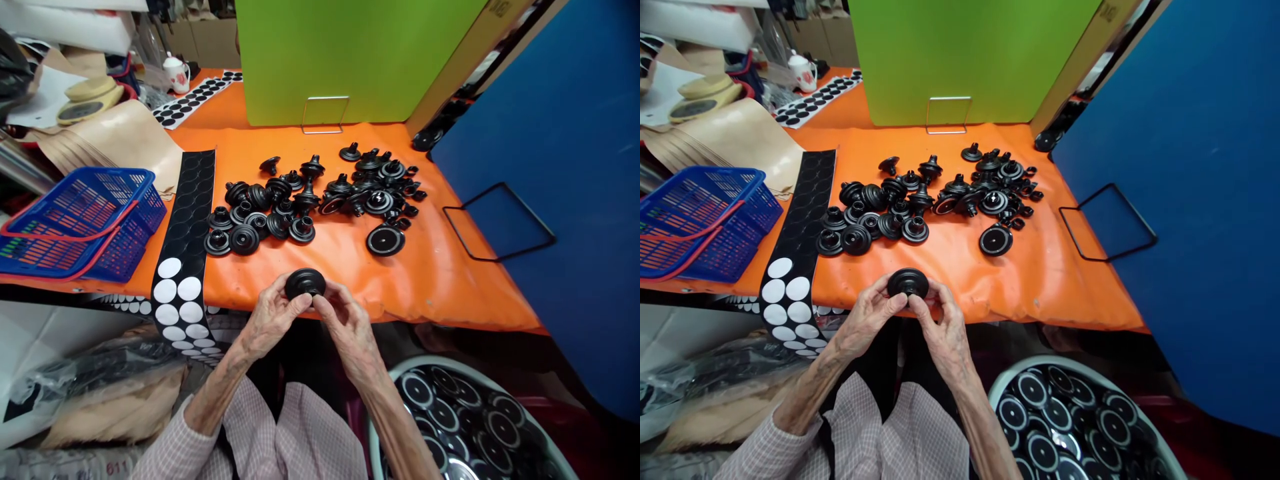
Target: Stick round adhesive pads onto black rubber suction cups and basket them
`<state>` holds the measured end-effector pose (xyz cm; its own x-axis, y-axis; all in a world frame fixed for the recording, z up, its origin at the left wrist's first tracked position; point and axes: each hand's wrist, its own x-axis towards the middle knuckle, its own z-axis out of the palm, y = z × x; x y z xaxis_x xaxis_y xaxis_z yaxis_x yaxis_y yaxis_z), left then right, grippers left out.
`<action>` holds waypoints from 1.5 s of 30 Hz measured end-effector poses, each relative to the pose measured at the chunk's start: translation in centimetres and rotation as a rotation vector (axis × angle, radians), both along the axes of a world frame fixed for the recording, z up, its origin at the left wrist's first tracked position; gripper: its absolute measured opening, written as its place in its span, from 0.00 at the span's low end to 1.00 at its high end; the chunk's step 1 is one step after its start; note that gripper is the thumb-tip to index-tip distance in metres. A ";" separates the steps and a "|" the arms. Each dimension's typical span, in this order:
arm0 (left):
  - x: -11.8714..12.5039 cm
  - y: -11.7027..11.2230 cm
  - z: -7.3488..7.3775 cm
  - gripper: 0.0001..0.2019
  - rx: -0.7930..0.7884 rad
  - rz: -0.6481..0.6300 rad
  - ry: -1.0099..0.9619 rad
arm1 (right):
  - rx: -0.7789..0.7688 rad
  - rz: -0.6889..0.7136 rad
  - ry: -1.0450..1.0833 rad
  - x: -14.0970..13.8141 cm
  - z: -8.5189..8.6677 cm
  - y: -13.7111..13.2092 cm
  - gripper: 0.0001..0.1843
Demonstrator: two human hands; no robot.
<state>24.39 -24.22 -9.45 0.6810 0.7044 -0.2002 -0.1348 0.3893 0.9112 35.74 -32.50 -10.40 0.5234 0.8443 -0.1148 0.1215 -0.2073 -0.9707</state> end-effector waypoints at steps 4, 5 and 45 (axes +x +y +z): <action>-0.2 -0.3 -0.5 0.19 0.072 0.043 0.010 | 0.018 -0.056 0.011 -0.7 0.0 0.3 0.17; -0.2 -0.3 -0.6 0.19 0.092 0.061 0.021 | 0.017 -0.055 0.028 -0.7 0.0 0.3 0.17; 2.0 4.8 -0.5 0.26 0.363 0.005 0.353 | 0.044 -0.122 -0.056 4.9 1.4 0.5 0.21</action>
<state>26.39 -19.42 -9.91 0.6124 0.7744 -0.1592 0.2046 0.0393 0.9781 40.65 -31.95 -8.97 0.6271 0.7775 -0.0473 0.1520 -0.1817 -0.9715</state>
